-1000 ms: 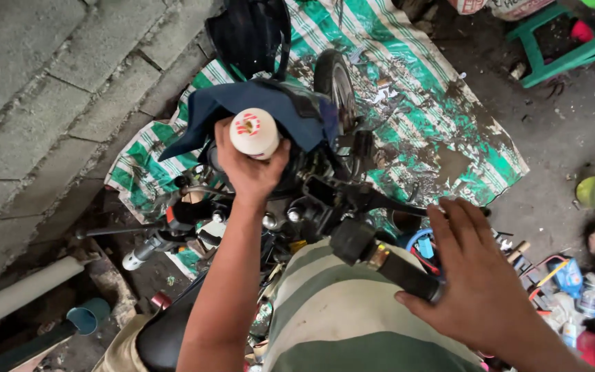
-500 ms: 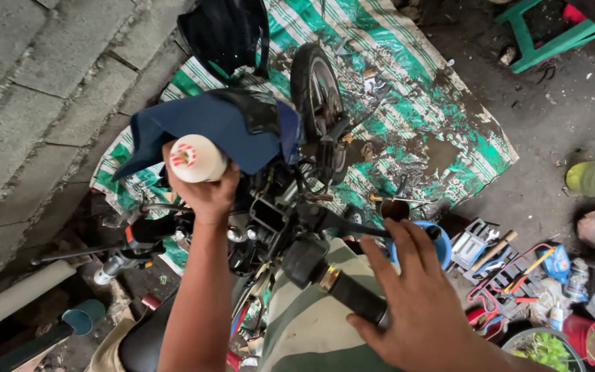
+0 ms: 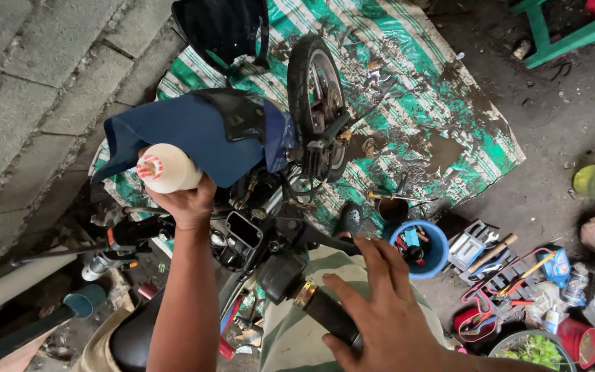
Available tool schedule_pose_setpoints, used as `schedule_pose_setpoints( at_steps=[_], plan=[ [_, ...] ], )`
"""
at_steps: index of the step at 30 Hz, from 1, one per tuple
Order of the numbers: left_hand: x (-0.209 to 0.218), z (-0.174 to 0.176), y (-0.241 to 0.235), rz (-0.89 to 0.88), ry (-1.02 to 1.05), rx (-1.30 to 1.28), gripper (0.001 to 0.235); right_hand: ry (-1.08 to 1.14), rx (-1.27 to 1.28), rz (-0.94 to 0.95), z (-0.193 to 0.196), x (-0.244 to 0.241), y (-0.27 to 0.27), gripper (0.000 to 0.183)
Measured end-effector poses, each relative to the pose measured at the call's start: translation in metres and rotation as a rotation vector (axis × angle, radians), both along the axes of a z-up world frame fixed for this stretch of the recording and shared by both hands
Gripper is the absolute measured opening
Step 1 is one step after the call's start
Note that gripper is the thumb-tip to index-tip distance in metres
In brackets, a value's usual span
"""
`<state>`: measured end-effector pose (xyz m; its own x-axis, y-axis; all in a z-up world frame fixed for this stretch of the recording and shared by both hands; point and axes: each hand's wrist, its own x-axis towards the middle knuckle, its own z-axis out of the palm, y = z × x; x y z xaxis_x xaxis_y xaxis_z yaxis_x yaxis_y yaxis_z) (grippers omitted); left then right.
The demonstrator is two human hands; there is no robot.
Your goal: The person pours a liquid from a white plastic bottle into the fuel tank of a blue motorcycle. They then place the bottle on the motorcycle's bodywork and briefly handle the handlebars before picking the bottle back up and placing it on the seat.
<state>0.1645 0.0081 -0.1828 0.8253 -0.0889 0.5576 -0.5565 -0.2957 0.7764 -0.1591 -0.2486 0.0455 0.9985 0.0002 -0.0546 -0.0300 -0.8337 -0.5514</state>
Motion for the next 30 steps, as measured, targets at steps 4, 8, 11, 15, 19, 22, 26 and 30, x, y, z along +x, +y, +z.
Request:
schedule_pose_setpoints(
  at_steps=[4, 8, 11, 15, 19, 22, 26, 30],
  plan=[
    [0.002, -0.014, 0.010, 0.118, -0.057, 0.190, 0.097, 0.003, -0.039, 0.007, -0.001, 0.000, 0.000, 0.083],
    [0.005, -0.045, 0.027, 0.207, -0.109, 0.364, 0.099, 0.057, -0.005, 0.025, 0.006, 0.004, -0.001, 0.086],
    [0.002, -0.040, 0.017, 0.074, -0.053, 0.006, 0.108, -0.032, -0.005, -0.010, 0.008, 0.005, 0.000, 0.072],
    [0.000, -0.010, 0.006, 0.070, -0.020, 0.007, 0.099, -0.047, -0.038, -0.008, 0.005, 0.002, -0.001, 0.075],
    [0.000, 0.032, -0.015, 0.113, -0.061, 0.260, 0.083, -0.008, -0.051, -0.052, 0.006, 0.002, 0.000, 0.073],
    [-0.012, 0.072, -0.033, 0.030, 0.056, 0.033, 0.076, -0.013, -0.077, -0.052, 0.004, -0.003, -0.001, 0.076],
    [-0.008, 0.060, -0.047, -0.045, 0.169, -0.196, 0.084, 0.063, -0.154, -0.082, 0.008, 0.001, -0.007, 0.091],
    [-0.008, 0.082, -0.058, -0.060, 0.123, -0.187, 0.073, 0.105, -0.167, -0.111, 0.003, -0.004, -0.011, 0.100]
  ],
)
